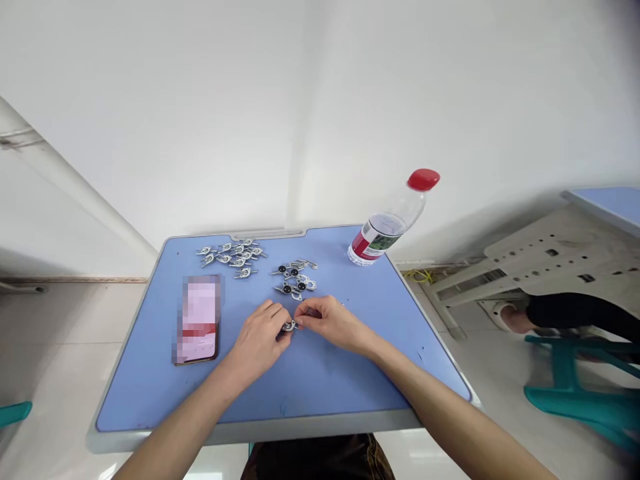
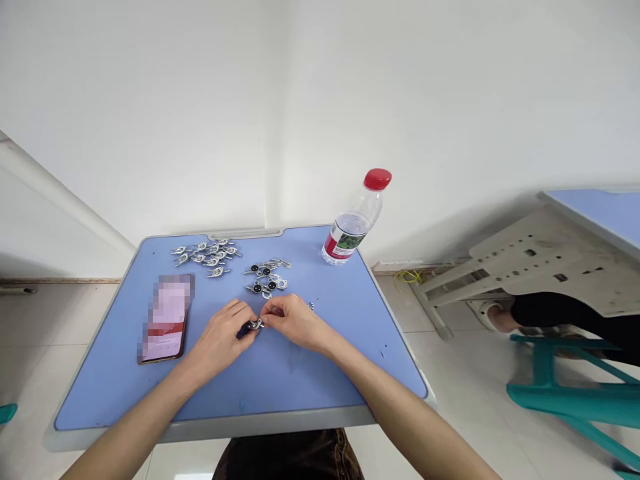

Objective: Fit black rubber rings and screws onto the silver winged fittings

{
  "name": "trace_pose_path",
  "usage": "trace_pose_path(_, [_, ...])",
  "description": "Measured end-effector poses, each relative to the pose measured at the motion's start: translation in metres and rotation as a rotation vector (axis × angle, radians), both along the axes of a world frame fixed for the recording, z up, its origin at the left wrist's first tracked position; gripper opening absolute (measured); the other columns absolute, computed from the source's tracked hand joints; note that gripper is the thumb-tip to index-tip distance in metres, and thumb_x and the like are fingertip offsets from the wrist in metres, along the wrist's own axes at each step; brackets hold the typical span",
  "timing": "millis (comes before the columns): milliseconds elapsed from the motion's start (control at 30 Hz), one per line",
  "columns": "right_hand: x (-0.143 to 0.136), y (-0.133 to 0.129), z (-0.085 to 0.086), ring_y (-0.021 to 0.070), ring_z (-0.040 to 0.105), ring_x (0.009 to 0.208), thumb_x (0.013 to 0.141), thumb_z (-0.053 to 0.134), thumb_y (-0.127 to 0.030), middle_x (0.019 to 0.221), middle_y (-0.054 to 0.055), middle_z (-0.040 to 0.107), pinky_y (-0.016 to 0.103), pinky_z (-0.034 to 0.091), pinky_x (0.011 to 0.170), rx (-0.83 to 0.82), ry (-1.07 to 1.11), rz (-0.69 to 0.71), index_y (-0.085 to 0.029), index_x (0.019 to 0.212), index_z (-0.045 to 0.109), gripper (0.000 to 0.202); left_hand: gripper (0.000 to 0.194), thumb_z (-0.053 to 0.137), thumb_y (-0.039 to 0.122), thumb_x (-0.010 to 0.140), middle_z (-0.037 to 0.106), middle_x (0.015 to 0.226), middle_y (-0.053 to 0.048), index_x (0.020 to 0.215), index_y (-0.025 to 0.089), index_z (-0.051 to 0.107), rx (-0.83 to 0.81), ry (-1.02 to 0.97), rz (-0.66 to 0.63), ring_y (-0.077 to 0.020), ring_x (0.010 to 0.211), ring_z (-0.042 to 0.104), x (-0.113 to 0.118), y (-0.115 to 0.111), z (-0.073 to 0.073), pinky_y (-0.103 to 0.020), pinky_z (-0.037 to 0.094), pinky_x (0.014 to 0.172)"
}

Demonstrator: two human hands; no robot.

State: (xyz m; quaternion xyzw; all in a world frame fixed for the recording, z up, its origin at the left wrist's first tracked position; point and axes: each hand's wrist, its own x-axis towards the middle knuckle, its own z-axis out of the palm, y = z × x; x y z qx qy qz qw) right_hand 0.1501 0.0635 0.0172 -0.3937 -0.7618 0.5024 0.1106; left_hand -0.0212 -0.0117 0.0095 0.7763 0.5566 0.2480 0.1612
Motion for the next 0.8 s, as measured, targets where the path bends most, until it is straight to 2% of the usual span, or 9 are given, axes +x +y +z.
trace_pose_path(500, [-0.004, -0.001, -0.002, 0.0083, 0.040, 0.056, 0.078, 0.053, -0.020, 0.060, -0.004, 0.050, 0.021, 0.032, 0.053, -0.056, 0.080, 0.014, -0.015, 0.073, 0.060, 0.010, 0.014, 0.054, 0.007, 0.081, 0.056, 0.078, 0.000, 0.075, 0.019, 0.050, -0.040, -0.018, 0.005, -0.0173, 0.076, 0.048, 0.000, 0.000, 0.002, -0.029, 0.038, 0.065])
trace_pose_path(633, [-0.003, -0.002, 0.001, 0.0080, 0.039, 0.055, 0.078, 0.052, -0.019, 0.060, -0.004, 0.051, 0.020, 0.032, 0.052, -0.004, 0.063, -0.007, -0.016, 0.073, 0.060, 0.010, 0.015, 0.054, 0.006, 0.080, 0.056, 0.076, 0.000, 0.074, 0.019, 0.049, -0.037, -0.014, 0.011, -0.0173, 0.075, 0.047, 0.000, -0.001, 0.002, -0.030, 0.039, 0.065])
trace_pose_path(800, [-0.002, -0.006, 0.012, 0.0082, 0.042, 0.057, 0.081, 0.052, -0.021, 0.064, -0.003, 0.055, 0.021, 0.033, 0.055, 0.142, 0.014, -0.040, -0.017, 0.075, 0.062, 0.012, 0.015, 0.053, 0.005, 0.079, 0.055, 0.076, 0.000, 0.074, 0.019, 0.049, -0.048, -0.014, 0.014, -0.0173, 0.075, 0.048, 0.000, 0.000, 0.003, -0.030, 0.039, 0.065])
